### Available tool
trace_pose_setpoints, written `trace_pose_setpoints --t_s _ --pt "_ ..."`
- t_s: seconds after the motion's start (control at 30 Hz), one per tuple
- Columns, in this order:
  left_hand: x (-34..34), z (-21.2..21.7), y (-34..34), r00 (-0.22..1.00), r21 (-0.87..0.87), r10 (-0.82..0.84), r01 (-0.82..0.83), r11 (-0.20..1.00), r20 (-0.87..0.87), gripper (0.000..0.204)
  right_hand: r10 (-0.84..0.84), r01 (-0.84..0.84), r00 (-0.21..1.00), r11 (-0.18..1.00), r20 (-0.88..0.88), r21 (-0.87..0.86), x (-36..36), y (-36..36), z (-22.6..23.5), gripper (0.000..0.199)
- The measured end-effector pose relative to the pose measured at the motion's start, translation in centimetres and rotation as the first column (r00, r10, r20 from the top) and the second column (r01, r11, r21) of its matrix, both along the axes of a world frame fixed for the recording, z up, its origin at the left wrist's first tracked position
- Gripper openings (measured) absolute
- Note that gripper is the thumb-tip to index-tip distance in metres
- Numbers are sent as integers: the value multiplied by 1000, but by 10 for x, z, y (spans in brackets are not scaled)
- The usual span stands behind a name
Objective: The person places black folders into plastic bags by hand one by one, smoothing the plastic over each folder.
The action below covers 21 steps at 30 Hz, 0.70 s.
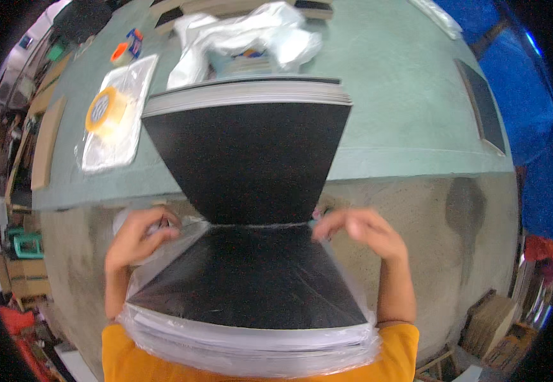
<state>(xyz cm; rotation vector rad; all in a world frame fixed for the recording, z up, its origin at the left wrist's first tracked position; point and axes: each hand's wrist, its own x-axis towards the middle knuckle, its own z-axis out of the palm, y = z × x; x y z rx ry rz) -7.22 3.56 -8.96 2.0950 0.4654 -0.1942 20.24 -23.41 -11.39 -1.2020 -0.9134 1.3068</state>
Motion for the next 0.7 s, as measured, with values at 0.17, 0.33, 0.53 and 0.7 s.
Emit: trace_pose_setpoints --t_s 0.17,0.33,0.53,0.7 --pt "15 -19 -66 879 -372 -433 476 797 198 15 759 -777 599 628 257 -43 -71 30 -25 61" --pt "10 -171 -54 993 11 -99 99 995 65 14 597 -323 619 786 510 -528 -44 18 -156 64" --pt "108 -52 -50 593 188 -64 -151 970 803 17 288 -288 890 956 355 -53 -58 105 -65 40" --pt "88 31 10 649 -491 605 -382 783 460 15 274 -276 953 961 126 -4 -30 98 -17 11"
